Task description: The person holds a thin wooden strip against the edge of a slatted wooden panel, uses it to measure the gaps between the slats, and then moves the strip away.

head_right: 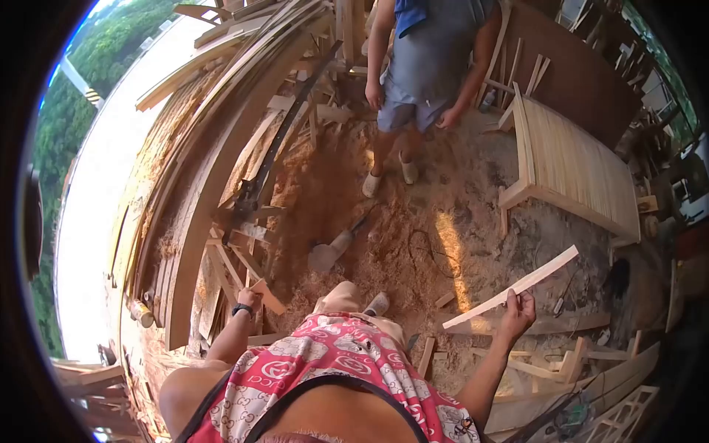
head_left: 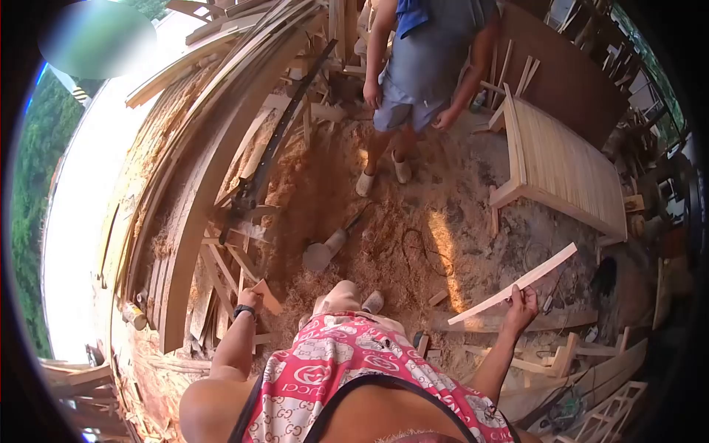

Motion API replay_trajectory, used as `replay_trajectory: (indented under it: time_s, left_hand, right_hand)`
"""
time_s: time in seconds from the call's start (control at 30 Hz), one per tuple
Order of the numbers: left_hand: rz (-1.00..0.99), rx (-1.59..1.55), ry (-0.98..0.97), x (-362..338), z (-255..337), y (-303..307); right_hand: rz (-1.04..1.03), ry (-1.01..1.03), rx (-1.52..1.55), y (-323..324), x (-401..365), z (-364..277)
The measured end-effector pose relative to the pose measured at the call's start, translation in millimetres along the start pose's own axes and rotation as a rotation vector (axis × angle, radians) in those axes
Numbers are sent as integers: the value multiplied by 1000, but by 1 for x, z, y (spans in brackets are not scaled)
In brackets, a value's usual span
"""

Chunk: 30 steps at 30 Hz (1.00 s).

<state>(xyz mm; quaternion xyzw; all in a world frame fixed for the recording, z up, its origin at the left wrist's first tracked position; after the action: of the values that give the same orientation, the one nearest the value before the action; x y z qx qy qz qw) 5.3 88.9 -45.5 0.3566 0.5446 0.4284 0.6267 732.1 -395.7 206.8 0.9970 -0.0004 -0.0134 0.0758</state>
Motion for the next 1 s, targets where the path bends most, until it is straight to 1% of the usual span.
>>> replay_trajectory:
  time_s: [0.03,0.07,0.1,0.13,0.17,0.2,0.3,0.33,0.37,0.4,0.5,0.57,0.6,0.63,0.67,0.7,0.73,0.77,0.8,0.83,0.87,0.9,0.93,0.97,1.0]
  left_hand:
    - [-25,51,44,-13,-13,5]
    - [6,-6,142,-27,-32,16]
    - [26,-5,143,7,5,21]
    - [13,49,203,18,2,17]
    - [-26,132,276,7,-20,14]
    - [-51,16,405,-5,-35,10]
    - [-64,36,426,15,-27,-9]
    - [-129,90,309,14,5,-8]
    - [-145,132,172,13,43,-4]
    - [-140,137,154,22,67,-9]
    - [-266,292,-52,55,143,-54]
    - [-241,262,-209,80,194,-80]
    - [-263,292,-423,101,220,-112]
    - [-266,324,-650,115,248,-139]
    - [-249,349,-869,123,276,-159]
    - [-344,216,-747,120,304,-152]
    - [-422,76,-615,114,343,-139]
    - [-479,-58,-480,105,376,-124]
    - [-469,20,-744,96,411,-135]
    - [-444,82,-1001,92,440,-147]
    - [-547,-39,-573,87,450,-142]
    - [-608,47,-519,88,442,-129]
    - [-603,34,-576,102,454,-142]
    - [-605,17,-628,125,464,-169]
    - [-687,19,-737,141,475,-198]
  right_hand:
    - [-23,16,-17,-2,-3,1]
    - [-49,32,-33,-6,-8,0]
    - [-56,79,21,-31,27,-7]
    - [-40,80,23,-35,33,-11]
    - [-28,52,-3,-26,25,-10]
    - [-28,32,-50,-15,21,-13]
    - [13,40,42,3,34,14]
    - [21,27,33,10,34,18]
    - [36,27,41,14,35,16]
    - [65,31,38,20,34,12]
    - [130,43,-13,44,34,11]
    - [172,13,1,59,34,17]
    - [188,17,71,67,34,20]
    - [203,6,-7,77,38,26]
    - [259,22,47,78,32,13]
    - [297,22,22,82,31,9]
    - [324,31,-10,95,29,-9]
    - [334,79,-4,107,34,-4]
    - [402,140,14,118,32,-13]
    - [416,106,-41,131,34,-10]
    - [453,117,-41,139,35,-13]
    - [458,42,49,125,27,1]
    - [485,43,40,126,27,8]
    - [508,43,25,126,33,12]
    - [525,36,-15,125,37,12]
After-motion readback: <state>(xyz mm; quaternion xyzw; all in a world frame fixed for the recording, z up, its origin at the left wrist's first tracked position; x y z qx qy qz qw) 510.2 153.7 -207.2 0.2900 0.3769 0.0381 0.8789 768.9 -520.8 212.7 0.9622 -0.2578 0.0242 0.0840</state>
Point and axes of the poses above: each hand's wrist, its own x-axis towards the middle knuckle, its own y-axis out of the back of the hand, z = x × y, the point moved 10 cm from there along x, towards the middle knuckle, and after that the axes turned 5 degrees about z, right-handed, at the moved point
